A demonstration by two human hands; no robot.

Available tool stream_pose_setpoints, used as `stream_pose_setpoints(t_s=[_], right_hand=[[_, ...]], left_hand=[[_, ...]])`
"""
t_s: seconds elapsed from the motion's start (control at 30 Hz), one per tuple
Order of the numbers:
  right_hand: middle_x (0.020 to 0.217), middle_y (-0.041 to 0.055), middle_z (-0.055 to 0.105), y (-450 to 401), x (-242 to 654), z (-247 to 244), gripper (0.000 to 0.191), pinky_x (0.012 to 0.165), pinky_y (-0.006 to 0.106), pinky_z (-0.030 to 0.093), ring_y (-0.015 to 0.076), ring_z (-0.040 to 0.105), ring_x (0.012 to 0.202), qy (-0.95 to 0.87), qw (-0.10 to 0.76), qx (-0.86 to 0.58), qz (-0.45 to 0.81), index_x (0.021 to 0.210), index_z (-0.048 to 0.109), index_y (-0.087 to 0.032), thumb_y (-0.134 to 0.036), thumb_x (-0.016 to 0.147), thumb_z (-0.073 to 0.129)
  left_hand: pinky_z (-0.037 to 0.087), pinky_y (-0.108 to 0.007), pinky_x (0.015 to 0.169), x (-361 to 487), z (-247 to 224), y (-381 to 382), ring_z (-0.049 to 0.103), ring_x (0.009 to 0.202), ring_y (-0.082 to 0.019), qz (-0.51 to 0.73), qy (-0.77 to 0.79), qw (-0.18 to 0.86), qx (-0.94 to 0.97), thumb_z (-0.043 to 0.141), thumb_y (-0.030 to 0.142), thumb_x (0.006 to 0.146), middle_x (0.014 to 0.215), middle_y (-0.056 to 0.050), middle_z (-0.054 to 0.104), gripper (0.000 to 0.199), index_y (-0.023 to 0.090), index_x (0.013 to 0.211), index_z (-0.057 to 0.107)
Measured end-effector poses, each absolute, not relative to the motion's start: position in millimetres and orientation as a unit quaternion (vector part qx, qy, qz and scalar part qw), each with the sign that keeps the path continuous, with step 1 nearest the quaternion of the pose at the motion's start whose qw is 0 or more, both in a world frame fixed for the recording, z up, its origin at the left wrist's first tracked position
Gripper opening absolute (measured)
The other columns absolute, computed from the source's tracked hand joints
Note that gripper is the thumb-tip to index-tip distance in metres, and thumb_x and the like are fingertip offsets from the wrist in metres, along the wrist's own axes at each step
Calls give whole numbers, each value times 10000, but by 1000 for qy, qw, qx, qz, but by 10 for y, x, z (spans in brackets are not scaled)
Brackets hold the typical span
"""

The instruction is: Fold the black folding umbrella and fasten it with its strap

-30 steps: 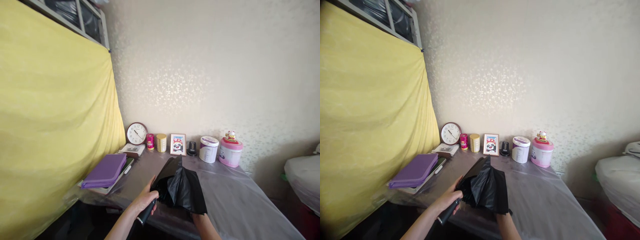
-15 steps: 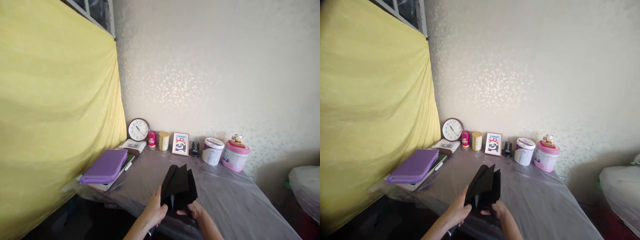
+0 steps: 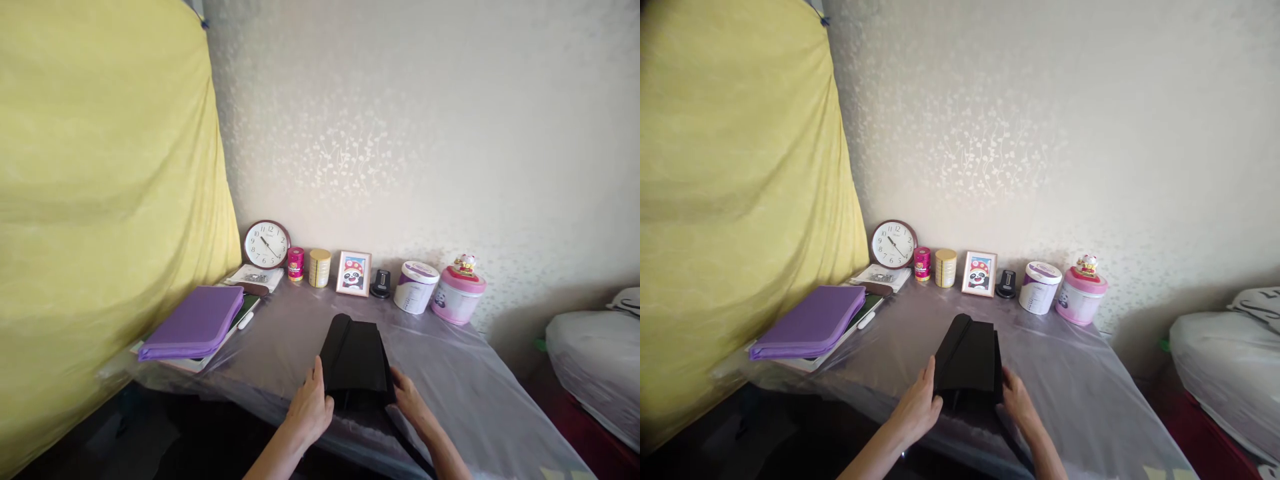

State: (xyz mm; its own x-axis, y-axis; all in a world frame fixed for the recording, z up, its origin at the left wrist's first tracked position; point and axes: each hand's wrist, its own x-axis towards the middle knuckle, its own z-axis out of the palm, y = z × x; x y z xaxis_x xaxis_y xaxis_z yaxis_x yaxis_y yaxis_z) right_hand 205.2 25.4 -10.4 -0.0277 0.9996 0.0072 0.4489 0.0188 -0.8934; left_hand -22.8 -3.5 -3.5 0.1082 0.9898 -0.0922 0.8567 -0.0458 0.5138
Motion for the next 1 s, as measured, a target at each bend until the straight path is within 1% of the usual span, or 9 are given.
stream_pose_setpoints(t_s=[0.03, 0.1, 0.17, 0.3, 0.43, 0.6, 0.77, 0.9, 1.0], right_hand=[[946, 88, 688, 274, 2108, -65, 326, 828, 362, 481, 246, 621, 936, -607, 390, -604, 338, 922, 624, -196, -358, 708, 438], [984, 97, 672, 297, 2159, 41, 327, 866, 374, 461, 247, 612, 949, -590, 446, -630, 236, 908, 631, -196, -398, 728, 447], [965, 100, 664, 292, 2125, 173, 360, 807, 359, 490, 228, 629, 863, -577, 474, -636, 193, 926, 631, -189, -446, 759, 441], [840, 70, 648, 248, 1929, 404, 468, 567, 281, 522, 185, 617, 686, -560, 438, -643, 287, 1012, 597, -179, -544, 795, 401], [799, 53, 625, 269, 1806, 479, 544, 460, 254, 499, 203, 612, 705, -544, 376, -667, 344, 1032, 593, -186, -620, 778, 384], [732, 37, 637, 411, 1796, 419, 525, 412, 250, 454, 211, 610, 658, -526, 375, -676, 353, 972, 625, -170, -611, 723, 488], [600, 4, 628, 573, 1736, 371, 353, 479, 259, 453, 190, 605, 590, -516, 449, -607, 405, 802, 650, -170, -488, 653, 620], [580, -19, 618, 684, 1577, 436, 300, 479, 251, 439, 151, 570, 514, -483, 482, -538, 495, 795, 626, -184, -444, 647, 652], [591, -18, 623, 778, 1404, 525, 302, 493, 244, 446, 145, 574, 526, -477, 502, -500, 520, 777, 613, -181, -438, 632, 681]], left_hand=[[411, -291, 796, -225, -33, -37, 579, 958, -225, 143, 652, 227, 709, 378, 180, 774, 1350, -192, 378, 741, 75, 1415, 21], [412, -287, 778, -217, -24, -39, 584, 934, -218, 137, 652, 223, 712, 380, 176, 773, 1338, -186, 390, 748, 74, 1415, 9], [417, -286, 760, -207, -7, -42, 588, 919, -215, 132, 653, 221, 712, 382, 173, 772, 1337, -186, 391, 755, 76, 1414, -4], [431, -297, 754, -193, 28, -50, 595, 916, -221, 123, 658, 229, 707, 384, 166, 770, 1384, -207, 326, 771, 87, 1415, -31], [434, -302, 784, -187, 44, -51, 586, 961, -228, 124, 658, 239, 703, 396, 156, 763, 1408, -190, 301, 787, 109, 1417, -40], [438, -319, 779, -191, 42, -43, 589, 962, -241, 118, 658, 243, 703, 402, 155, 761, 1417, -189, 286, 798, 127, 1418, -50], [437, -315, 775, -206, 8, -33, 587, 966, -241, 117, 660, 246, 700, 431, 147, 745, 1416, -189, 288, 838, 151, 1416, -72], [439, -303, 762, -207, 9, -28, 585, 958, -235, 117, 658, 240, 705, 443, 145, 739, 1384, -183, 333, 839, 137, 1418, -51], [442, -307, 762, -193, 34, -28, 590, 946, -240, 108, 657, 232, 709, 452, 142, 733, 1356, -187, 362, 834, 115, 1418, -23]])
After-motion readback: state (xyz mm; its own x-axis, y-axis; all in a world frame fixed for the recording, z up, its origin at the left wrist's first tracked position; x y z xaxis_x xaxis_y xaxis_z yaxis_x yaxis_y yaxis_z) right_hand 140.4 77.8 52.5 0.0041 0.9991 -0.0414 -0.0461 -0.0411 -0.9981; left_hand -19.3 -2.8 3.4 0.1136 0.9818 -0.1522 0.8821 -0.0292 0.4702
